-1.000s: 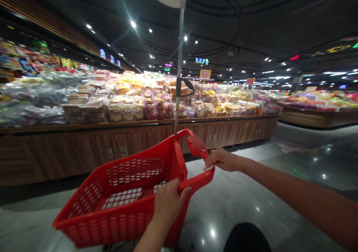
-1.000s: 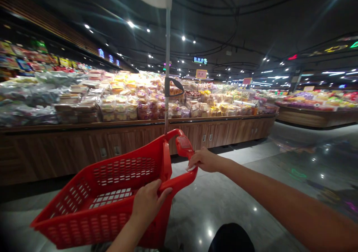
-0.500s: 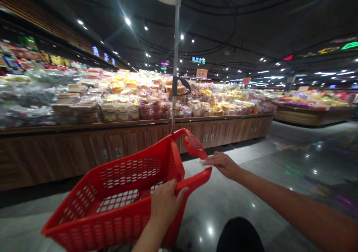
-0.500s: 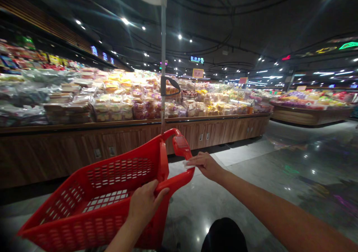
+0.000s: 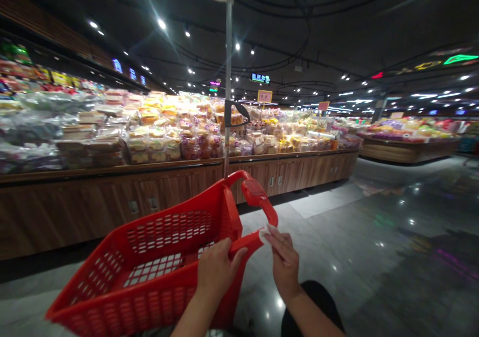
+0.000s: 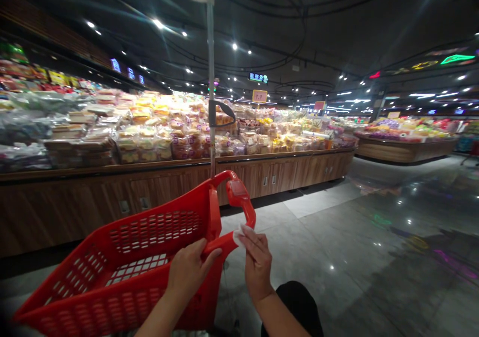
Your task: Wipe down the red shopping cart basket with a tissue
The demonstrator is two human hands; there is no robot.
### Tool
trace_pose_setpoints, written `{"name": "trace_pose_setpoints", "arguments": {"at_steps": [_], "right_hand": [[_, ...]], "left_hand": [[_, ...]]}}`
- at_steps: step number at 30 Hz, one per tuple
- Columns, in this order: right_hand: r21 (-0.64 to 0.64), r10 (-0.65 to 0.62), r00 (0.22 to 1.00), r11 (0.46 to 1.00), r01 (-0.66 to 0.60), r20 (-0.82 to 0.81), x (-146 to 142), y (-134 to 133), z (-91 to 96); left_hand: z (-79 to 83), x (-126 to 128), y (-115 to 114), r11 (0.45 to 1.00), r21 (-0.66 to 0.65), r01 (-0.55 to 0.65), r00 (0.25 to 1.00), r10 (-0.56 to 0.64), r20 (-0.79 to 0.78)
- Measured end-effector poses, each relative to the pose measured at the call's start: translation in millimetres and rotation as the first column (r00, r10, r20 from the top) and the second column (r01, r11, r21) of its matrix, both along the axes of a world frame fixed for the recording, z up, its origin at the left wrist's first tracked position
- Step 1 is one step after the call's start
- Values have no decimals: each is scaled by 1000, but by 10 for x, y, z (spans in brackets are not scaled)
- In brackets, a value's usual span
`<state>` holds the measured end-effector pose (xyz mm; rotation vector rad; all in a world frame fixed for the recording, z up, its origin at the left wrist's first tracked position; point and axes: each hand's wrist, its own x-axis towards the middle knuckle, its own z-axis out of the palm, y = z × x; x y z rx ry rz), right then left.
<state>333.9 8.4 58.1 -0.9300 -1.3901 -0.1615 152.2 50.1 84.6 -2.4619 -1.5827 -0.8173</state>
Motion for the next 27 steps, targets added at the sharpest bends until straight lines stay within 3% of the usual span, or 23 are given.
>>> {"name": "trace_pose_setpoints", "arguments": {"at_steps": [3,6,10,14,16,20,22,27], "right_hand": [[64,-59,998,996,57,25,29,90,18],[45,-87,995,995,89,-38,144,237,72],[-62,-121,937,992,107,-327,187,390,90],[-109,-186,820,982,151,-541,-5,347,-62],[-90,-191,828,982,169,-527,-152,266,-171],[-77,-68,963,996,49,-260,-363,159,-274],[-72,-62,981,996,49,-182,-347,161,-237],[3,-193,956,980,198,-222,-115,192,-62]], "left_hand": [[-8,6,18,1000,8,-7,1000,7,-3],[-15,32,23,1000,22,-20,1000,20,-3],[-18,80,6,999,29,-22,1000,22,1],[-19,111,3,999,40,-25,1000,25,-5],[-16,116,13,999,43,-21,1000,22,-12],[-5,113,34,999,45,-9,1000,10,-24],[-5,111,42,999,42,-6,1000,8,-29],[-22,122,59,999,38,-12,1000,13,-24]]}}
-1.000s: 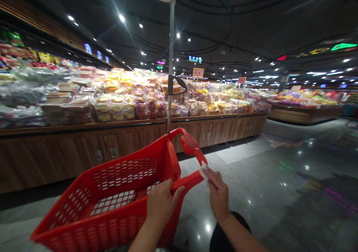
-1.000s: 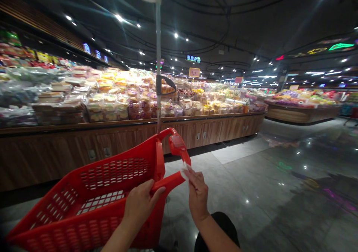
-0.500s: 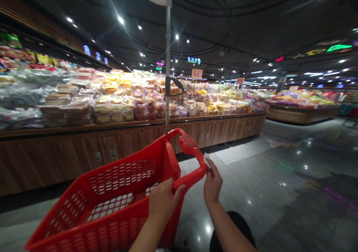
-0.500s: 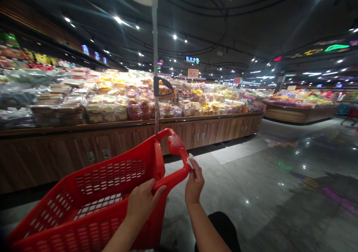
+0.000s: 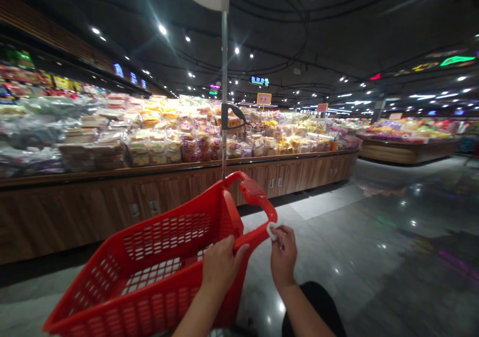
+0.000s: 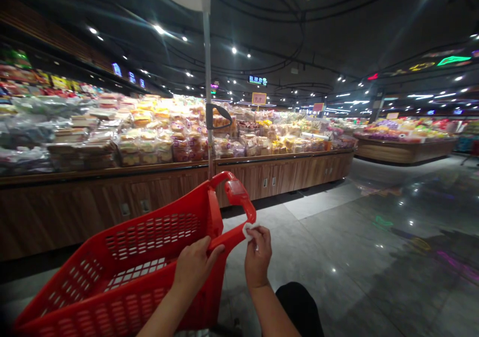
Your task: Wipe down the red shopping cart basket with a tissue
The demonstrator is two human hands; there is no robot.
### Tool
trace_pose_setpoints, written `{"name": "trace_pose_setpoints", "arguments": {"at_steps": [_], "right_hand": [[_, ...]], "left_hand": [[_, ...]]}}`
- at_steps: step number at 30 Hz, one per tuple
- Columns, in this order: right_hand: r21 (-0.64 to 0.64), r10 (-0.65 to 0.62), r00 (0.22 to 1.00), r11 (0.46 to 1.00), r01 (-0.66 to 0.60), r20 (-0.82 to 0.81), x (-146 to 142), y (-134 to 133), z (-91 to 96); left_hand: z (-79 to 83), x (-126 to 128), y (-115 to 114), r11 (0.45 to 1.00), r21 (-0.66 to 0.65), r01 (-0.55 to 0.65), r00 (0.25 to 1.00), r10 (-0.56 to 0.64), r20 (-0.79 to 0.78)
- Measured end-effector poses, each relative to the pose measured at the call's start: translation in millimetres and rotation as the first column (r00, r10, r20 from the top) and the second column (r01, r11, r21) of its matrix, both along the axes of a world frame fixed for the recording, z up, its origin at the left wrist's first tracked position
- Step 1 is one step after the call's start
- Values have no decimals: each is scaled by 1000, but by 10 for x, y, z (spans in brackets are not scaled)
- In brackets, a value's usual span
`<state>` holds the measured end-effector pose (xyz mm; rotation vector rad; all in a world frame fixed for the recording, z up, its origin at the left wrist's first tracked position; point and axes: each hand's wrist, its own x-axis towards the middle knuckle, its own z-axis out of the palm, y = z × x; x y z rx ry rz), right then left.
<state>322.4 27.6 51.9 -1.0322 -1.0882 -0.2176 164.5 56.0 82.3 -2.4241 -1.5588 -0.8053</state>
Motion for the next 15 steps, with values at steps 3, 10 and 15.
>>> {"name": "trace_pose_setpoints", "arguments": {"at_steps": [3,10,15], "right_hand": [[-26,48,997,999,-47,61,35,-36,54],[-163,261,932,961,-225,251,273,-116,376],[-297,351,812,927,-230,467,636,8,795]], "left_hand": [[13,7,-14,1000,-3,-2,1000,2,11],[79,-13,-85,1000,-10,-1,1000,1,30],[-53,-163,-89,998,58,11,1000,-12,14]]}}
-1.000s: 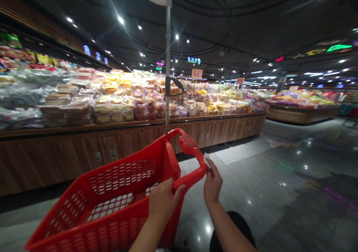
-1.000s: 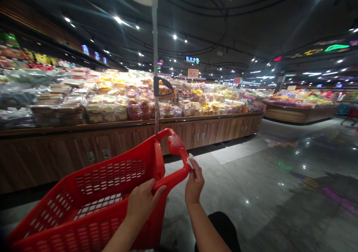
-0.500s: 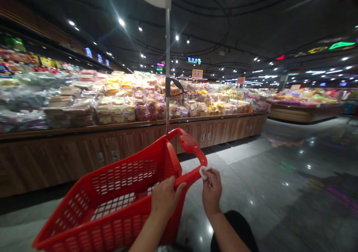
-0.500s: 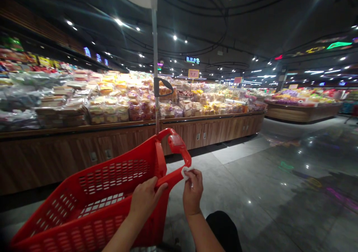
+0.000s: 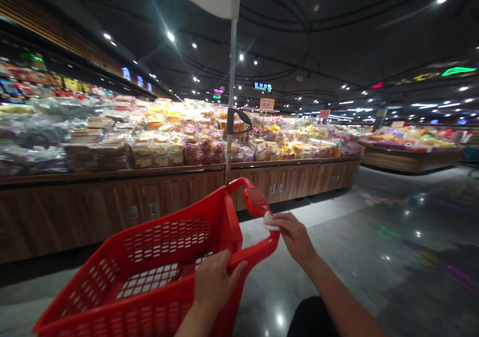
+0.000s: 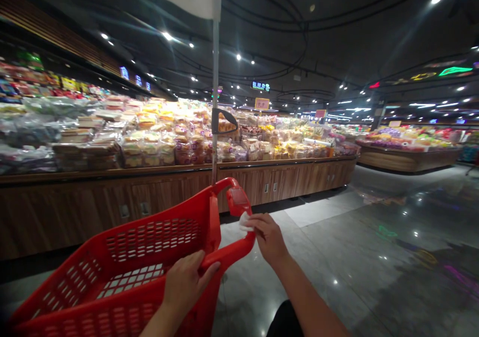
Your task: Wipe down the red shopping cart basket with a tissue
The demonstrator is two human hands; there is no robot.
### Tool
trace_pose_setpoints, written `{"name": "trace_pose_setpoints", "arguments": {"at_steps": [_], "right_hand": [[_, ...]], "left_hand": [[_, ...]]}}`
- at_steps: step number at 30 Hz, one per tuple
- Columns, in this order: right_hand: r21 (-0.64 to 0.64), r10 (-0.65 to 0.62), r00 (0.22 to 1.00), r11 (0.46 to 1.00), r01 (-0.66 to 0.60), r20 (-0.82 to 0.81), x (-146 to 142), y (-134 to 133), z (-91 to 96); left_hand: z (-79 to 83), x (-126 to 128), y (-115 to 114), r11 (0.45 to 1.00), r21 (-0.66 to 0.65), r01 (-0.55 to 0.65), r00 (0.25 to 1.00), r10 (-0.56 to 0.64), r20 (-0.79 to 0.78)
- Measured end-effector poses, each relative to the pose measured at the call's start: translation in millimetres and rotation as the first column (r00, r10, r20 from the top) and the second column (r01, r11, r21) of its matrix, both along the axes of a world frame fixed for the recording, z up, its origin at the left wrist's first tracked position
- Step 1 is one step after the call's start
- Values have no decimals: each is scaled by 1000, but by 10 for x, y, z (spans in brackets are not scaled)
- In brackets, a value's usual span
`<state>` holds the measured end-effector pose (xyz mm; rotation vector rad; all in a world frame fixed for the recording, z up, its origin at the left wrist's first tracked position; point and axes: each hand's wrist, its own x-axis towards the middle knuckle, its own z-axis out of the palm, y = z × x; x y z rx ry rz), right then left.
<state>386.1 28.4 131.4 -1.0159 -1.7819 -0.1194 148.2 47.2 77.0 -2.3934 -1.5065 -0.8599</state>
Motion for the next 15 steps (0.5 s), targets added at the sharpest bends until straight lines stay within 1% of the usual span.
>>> {"name": "trace_pose_setpoints", "arguments": {"at_steps": [1,3,5,6,8,10,13,15], "right_hand": [[-18,38,994,999,-36,105,53,43,69],[-46,102,950,995,-92,294,130,149,179],[-43,121,910,993,-113,397,169,276,252],[-27,108,899,994,-107,423,177,342,274],[30,63,893,996,-85,446,175,459,287],[88,24,900,994,-69,434,149,531,258],[111,34,934,991,-78,355,75,535,156],[115,33,961,991,-67,275,13,499,90]], "left_hand": [[-33,-49,-3,1000,21,16,1000,-16,3],[-79,-153,-14,996,74,56,998,-57,16],[-93,-256,-29,989,114,96,995,-100,26],[-89,-305,-35,985,126,114,992,-119,31],[-74,-402,-41,981,132,144,988,-151,42],[-59,-497,-39,979,132,156,984,-165,61],[-12,-610,-58,980,131,147,982,-160,99],[75,-610,-114,981,131,142,981,-157,115]]}}
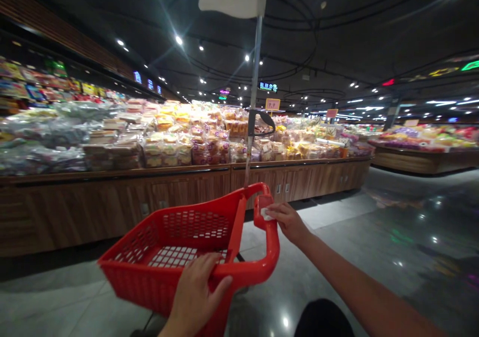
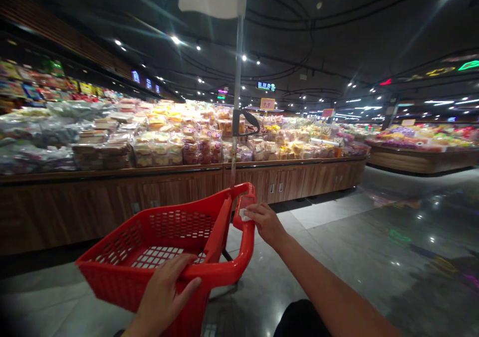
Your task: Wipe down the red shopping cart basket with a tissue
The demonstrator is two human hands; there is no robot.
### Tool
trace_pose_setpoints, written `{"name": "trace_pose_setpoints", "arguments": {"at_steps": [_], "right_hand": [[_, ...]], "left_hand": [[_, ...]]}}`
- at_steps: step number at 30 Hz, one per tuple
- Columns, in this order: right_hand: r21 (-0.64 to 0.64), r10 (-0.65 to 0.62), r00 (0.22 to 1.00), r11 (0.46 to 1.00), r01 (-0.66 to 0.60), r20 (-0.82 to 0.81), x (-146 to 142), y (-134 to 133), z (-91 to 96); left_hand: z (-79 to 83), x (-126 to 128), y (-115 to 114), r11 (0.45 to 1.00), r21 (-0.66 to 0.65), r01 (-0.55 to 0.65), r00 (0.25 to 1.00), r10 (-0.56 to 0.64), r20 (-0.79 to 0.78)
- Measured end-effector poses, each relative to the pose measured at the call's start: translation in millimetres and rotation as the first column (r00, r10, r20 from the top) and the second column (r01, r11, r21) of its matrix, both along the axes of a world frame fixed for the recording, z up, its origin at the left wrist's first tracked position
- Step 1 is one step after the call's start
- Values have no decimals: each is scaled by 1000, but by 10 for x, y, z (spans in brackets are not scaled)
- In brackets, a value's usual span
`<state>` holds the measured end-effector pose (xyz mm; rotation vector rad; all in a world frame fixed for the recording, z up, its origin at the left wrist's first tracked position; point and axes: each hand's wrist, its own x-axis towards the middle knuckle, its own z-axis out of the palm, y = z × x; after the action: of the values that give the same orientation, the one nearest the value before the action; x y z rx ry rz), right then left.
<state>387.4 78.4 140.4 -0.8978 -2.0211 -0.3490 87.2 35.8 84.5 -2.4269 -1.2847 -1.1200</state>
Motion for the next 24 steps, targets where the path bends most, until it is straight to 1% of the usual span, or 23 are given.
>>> {"name": "trace_pose_setpoints", "arguments": {"at_steps": [1,3,5,6,7,8,9,10,11,12,13,14,15,16,18,20,22,24], "right_hand": [[-2,-2,999,1000,2,-34,-28,-16,-18],[-18,1,999,1000,-2,-52,-60,-27,-5],[-42,7,999,999,-8,-36,-49,-2,81],[-40,-16,999,999,14,-42,-28,18,144],[-16,-72,995,997,71,-66,-2,38,213],[22,-151,983,988,154,-109,25,50,281],[63,-230,961,968,242,-153,45,49,340],[98,-286,943,948,304,-170,56,30,382],[116,-299,944,942,315,-138,54,-9,405],[106,-260,964,958,265,-56,42,-68,407],[54,-170,984,985,167,54,21,-145,389],[-30,-57,987,998,62,149,-2,-234,358],[-123,46,977,992,-20,207,-21,-329,318],[-203,117,966,977,-70,231,-33,-421,278],[-293,168,957,952,-94,238,-27,-568,222],[-328,185,946,940,-92,264,-3,-619,220],[-348,214,934,931,-107,286,-8,-555,279],[-361,250,925,922,-137,288,-73,-403,384]], "left_hand": [[65,38,-45,1000,-1,5,1000,-5,2],[221,198,-160,1000,-7,26,1000,-26,2],[373,435,-283,996,-40,84,996,-85,-31],[432,562,-336,991,-67,117,991,-121,-62],[474,679,-379,987,-101,125,986,-135,-93],[499,780,-410,984,-138,109,984,-127,-127],[508,858,-429,981,-176,78,981,-107,-162],[506,912,-438,977,-208,47,977,-88,-194],[495,942,-439,973,-231,20,973,-72,-219],[482,953,-436,969,-245,5,971,-63,-233],[468,949,-431,968,-252,2,970,-64,-236],[458,936,-429,968,-251,8,971,-68,-230],[452,920,-428,969,-247,16,973,-72,-219],[450,905,-431,970,-241,25,975,-77,-209],[455,885,-440,973,-228,37,977,-83,-194],[463,886,-446,975,-220,41,978,-84,-190],[465,899,-445,975,-216,40,977,-83,-195],[462,915,-437,976,-217,33,975,-79,-205]]}}
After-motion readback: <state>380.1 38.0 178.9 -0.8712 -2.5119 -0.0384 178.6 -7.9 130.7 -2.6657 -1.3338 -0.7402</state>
